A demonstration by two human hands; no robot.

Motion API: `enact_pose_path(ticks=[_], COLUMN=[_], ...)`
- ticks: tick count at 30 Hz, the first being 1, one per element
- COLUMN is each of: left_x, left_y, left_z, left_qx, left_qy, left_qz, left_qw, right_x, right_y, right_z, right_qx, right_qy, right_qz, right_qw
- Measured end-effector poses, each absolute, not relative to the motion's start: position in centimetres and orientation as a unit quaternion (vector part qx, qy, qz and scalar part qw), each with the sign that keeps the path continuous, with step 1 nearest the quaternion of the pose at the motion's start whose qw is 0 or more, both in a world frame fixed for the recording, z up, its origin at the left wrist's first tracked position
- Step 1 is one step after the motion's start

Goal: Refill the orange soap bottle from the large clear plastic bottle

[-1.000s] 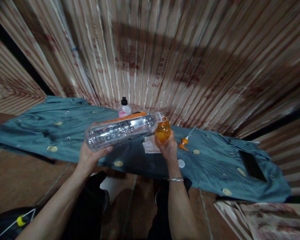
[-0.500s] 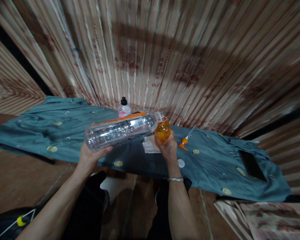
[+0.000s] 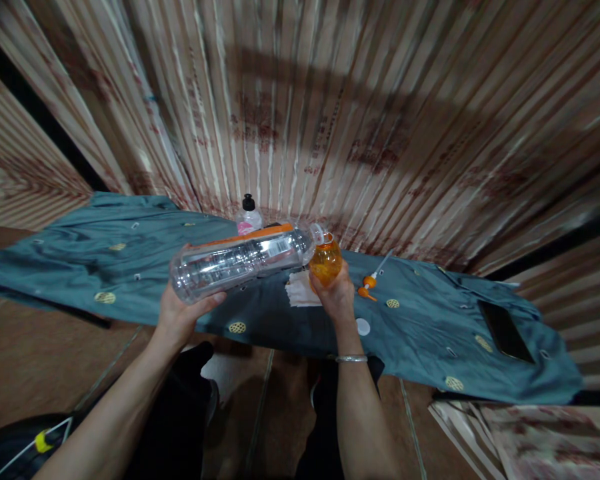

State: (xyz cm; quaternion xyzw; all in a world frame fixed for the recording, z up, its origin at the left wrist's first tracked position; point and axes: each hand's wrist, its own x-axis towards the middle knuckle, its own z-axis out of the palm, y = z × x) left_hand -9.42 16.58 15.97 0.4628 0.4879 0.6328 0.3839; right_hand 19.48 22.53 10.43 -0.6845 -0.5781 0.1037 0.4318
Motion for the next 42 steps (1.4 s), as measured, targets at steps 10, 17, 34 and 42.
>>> enact_pose_path(ticks=[10, 17, 34, 42], left_x=[-9.61, -9.73, -9.38, -9.27], left_y=[16.69, 16.72, 16.61, 16.43], left_z=[15.56, 15.44, 15.87, 16.12], left_qx=[0.467, 0.461, 0.460, 0.458], left_qy=[0.490, 0.498, 0.479, 0.480], left_qz=[0.631, 0.630, 0.639, 0.636], left_qw=[0.380, 0.378, 0.388, 0.394], right_x=[19.42, 19.45, 19.61, 19.47], right_y=[22.56, 22.50, 22.63, 22.59], right_z=[10.41, 10.51, 10.26, 10.46], right_qx=[-0.688, -0.695, -0.694, -0.694], right_qy=[-0.577, -0.569, -0.573, -0.565], right_qz=[0.087, 0.100, 0.089, 0.099], right_qw=[0.431, 0.429, 0.427, 0.434])
